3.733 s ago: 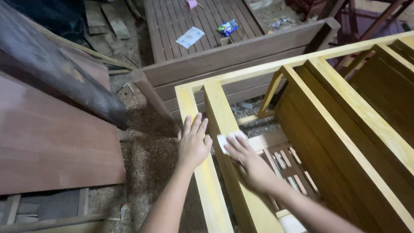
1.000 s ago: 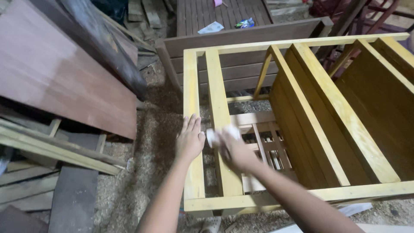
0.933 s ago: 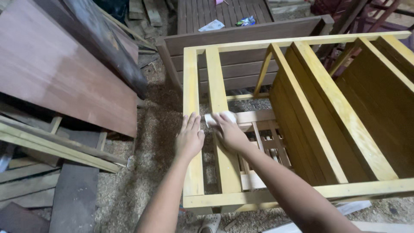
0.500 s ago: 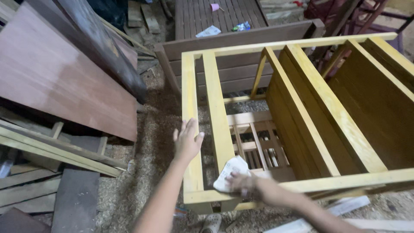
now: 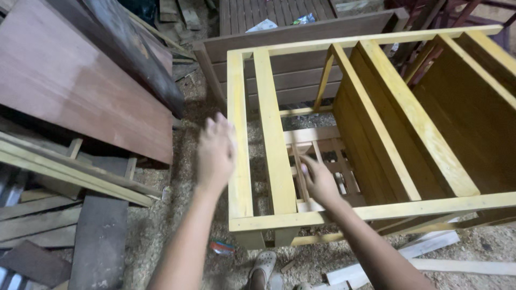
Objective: The person wipes the rails and slats of a light wooden furniture frame with a small white pad, steadying the frame with the other hand. They work along different rails and sides of the frame, repositioning their hands to reach each surface.
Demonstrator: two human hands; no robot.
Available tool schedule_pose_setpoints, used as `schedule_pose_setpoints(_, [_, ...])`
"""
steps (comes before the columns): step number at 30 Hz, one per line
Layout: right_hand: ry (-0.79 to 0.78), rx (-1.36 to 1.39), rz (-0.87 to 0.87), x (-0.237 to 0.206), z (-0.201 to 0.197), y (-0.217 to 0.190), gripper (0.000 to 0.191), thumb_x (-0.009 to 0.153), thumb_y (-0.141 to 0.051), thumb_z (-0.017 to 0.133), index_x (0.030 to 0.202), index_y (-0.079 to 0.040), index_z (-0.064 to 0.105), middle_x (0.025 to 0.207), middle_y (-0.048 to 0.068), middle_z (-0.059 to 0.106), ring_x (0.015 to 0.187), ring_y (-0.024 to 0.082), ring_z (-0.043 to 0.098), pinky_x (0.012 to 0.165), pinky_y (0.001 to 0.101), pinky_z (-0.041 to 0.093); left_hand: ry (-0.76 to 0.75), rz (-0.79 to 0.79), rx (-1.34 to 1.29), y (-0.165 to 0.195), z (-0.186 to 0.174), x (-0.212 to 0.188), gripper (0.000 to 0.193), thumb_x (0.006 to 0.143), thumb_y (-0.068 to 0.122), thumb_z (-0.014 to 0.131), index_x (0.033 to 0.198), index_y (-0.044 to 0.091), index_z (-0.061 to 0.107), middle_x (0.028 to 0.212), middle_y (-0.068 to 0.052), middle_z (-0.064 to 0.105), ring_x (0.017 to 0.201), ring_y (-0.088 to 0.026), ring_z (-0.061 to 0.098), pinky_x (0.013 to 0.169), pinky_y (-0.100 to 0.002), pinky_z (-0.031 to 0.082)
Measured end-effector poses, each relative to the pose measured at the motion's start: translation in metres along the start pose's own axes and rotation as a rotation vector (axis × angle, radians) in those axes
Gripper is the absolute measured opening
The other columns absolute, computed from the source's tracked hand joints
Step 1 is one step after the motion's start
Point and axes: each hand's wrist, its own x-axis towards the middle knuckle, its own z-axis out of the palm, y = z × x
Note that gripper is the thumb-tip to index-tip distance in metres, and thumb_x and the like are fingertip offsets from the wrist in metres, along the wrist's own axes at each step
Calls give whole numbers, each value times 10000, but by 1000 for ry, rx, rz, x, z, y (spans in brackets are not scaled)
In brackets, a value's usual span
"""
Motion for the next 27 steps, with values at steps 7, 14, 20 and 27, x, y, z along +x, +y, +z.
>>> schedule_pose_setpoints(7, [-163,-102,153,-14,10,14,485,1010,-279,554,1475,-141,544,1305,186,661,1179,366,635,1030,436,500,-339,58,36,57,15,-133,481,992,200,438,1466,133,479,1602,-95,412,1459,-332,363,1199,-527,193])
schedule_pose_setpoints(14, [-491,-149,-356,-18,10,-15,504,1030,-288,436,1513,-150,488,1643,91,376,1546,335,200,1218,517,160,-405,-293,-187,14,58,-73,476,1076,327,392,1536,215,446,1564,-113,455,1477,-318,413,1276,-527,195])
schedule_pose_setpoints(20, [-484,-172,-352,-15,6,-16,508,1055,-332,359,1515,-167,495,1633,45,397,1547,298,259,1246,490,190,-428,-442,-186,21,52,-49,469,1056,343,405,1519,274,444,1638,-100,324,1479,-386,296,1223,-550,186])
schedule_pose_setpoints(27, [-524,-89,-384,-9,7,-13,503,1044,-299,410,1503,-109,494,1640,82,382,1551,342,225,1227,467,230,-583,-510,-304,33,17,-115,503,1093,412,332,1573,273,384,1625,-109,309,1471,-416,274,1226,-515,227])
